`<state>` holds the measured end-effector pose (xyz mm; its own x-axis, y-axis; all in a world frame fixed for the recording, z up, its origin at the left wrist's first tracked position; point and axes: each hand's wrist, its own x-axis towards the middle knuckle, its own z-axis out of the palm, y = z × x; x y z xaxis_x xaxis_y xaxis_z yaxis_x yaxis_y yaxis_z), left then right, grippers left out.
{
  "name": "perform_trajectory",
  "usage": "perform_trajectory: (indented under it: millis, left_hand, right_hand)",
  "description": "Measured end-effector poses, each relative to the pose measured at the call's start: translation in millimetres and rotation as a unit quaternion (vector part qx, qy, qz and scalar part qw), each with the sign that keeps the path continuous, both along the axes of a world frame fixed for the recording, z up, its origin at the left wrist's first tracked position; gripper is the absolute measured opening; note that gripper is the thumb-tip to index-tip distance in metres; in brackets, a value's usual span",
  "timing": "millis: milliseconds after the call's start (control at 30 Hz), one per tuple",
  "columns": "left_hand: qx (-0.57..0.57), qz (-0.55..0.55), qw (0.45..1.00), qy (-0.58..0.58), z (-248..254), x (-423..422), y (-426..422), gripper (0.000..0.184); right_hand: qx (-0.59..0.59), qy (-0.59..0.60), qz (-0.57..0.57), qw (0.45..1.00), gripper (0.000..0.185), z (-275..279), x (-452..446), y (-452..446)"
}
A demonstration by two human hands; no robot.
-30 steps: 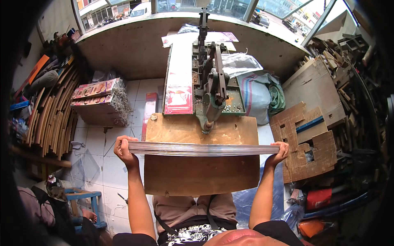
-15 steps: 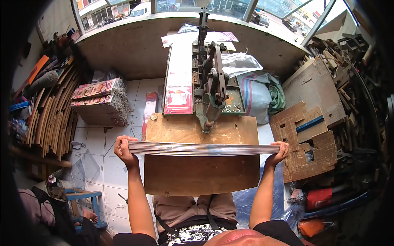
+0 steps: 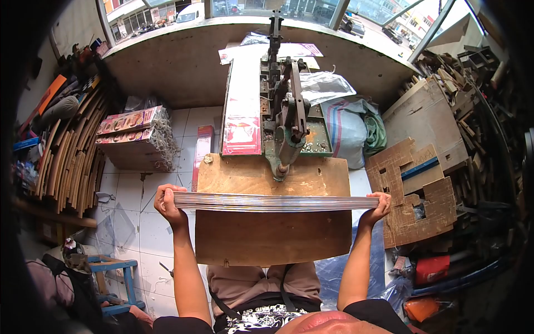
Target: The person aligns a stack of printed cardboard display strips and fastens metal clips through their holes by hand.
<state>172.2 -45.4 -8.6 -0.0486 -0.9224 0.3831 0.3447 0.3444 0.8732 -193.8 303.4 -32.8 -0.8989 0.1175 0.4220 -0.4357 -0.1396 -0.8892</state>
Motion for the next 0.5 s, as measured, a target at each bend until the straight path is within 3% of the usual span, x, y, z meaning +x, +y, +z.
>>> perform_trajectory:
  millis: [500]
  left_hand:
    - [-0.001, 0.006, 1.0, -0.015, 1.5, 0.3, 1.3, 0.021]
  right_hand:
    - [0.01, 0.009, -0.003, 1.0, 0.028, 0.5, 0.4, -0.1]
